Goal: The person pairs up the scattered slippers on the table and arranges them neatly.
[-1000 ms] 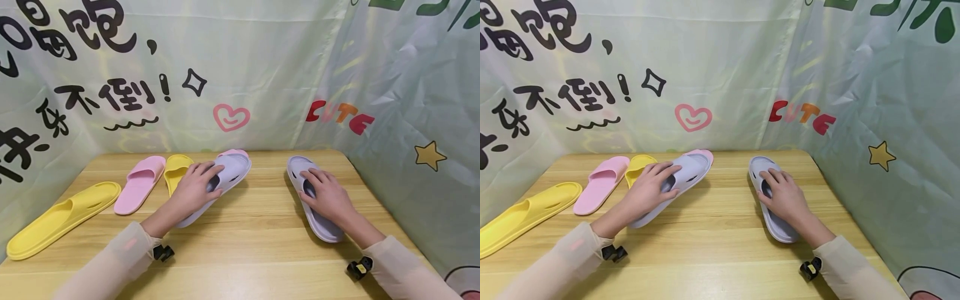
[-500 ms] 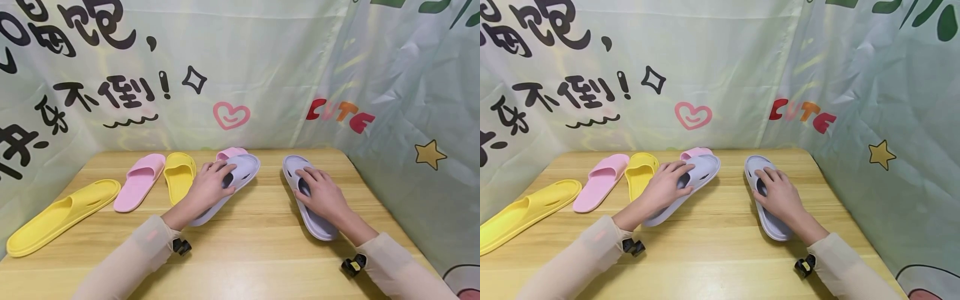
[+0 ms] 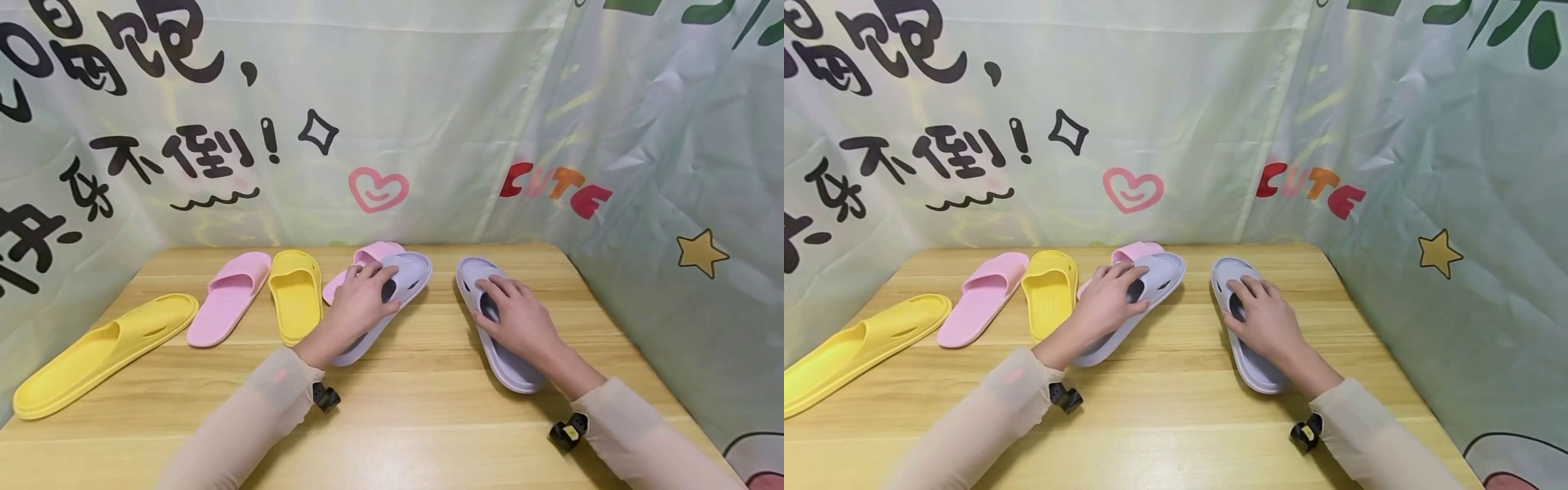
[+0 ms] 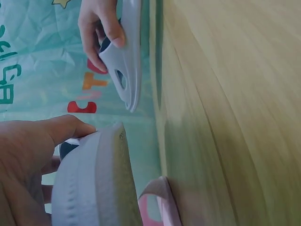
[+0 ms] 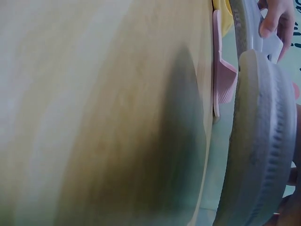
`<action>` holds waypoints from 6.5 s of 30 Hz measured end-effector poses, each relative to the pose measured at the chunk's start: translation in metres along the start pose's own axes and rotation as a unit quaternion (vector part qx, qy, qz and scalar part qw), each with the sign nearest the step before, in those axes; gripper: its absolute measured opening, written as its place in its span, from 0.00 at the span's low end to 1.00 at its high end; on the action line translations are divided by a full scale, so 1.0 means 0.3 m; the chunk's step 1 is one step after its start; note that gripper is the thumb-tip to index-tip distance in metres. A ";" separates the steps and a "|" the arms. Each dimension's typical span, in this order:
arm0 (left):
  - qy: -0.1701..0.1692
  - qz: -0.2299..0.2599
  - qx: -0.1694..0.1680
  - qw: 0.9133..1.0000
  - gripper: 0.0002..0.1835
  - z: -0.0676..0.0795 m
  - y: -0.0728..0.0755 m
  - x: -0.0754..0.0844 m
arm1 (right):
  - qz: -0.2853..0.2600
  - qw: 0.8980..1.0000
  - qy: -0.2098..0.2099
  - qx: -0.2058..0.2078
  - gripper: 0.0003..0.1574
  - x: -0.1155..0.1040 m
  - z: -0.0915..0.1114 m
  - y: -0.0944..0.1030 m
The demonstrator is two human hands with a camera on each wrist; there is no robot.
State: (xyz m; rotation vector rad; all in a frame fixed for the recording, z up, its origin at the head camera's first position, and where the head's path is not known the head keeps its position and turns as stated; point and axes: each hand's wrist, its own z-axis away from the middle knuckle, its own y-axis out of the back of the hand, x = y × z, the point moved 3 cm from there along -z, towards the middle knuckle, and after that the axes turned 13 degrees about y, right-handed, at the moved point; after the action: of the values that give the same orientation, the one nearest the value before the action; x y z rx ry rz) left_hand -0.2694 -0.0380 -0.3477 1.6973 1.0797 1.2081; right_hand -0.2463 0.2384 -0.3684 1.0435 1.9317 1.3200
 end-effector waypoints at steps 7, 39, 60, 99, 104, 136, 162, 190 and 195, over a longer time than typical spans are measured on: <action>0.026 -0.005 -0.019 0.999 0.32 -0.021 -0.033 0.052 | -0.006 1.000 -0.009 -0.005 0.38 -0.004 -0.015 -0.011; 0.016 -0.121 -0.050 0.991 0.31 -0.056 -0.147 0.216 | 0.009 0.999 -0.025 -0.038 0.37 -0.021 -0.032 -0.036; -0.010 -0.075 -0.108 0.991 0.36 -0.049 -0.164 0.259 | -0.013 0.998 -0.039 -0.041 0.38 -0.004 -0.032 -0.055; -0.070 -0.038 -0.114 0.990 0.40 -0.007 -0.196 0.287 | -0.044 0.996 0.066 -0.045 0.35 0.016 -0.025 -0.008; -0.084 -0.029 -0.110 0.990 0.38 -0.009 -0.188 0.280 | -0.035 0.996 0.063 -0.055 0.35 0.009 -0.033 -0.005; -0.121 0.016 -0.095 0.988 0.37 0.006 -0.098 0.116 | -0.024 0.996 0.054 -0.061 0.34 -0.017 -0.063 0.014; -0.162 -0.022 -0.050 0.985 0.35 0.045 0.014 -0.145 | -0.051 0.994 0.083 -0.042 0.35 -0.139 -0.164 0.027; -0.095 -0.058 -0.017 0.994 0.34 0.047 0.140 -0.486 | -0.064 0.994 0.082 -0.025 0.35 -0.247 -0.283 -0.014; -0.077 -0.056 -0.022 0.995 0.33 0.043 0.145 -0.548 | -0.062 0.994 0.079 -0.032 0.35 -0.265 -0.313 -0.026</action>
State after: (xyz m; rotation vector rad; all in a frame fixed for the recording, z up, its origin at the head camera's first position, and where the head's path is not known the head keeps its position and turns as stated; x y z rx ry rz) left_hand -0.2795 -0.2077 -0.3608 1.6459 1.0326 1.0064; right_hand -0.2811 0.1235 -0.3407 0.7969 2.0190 1.4206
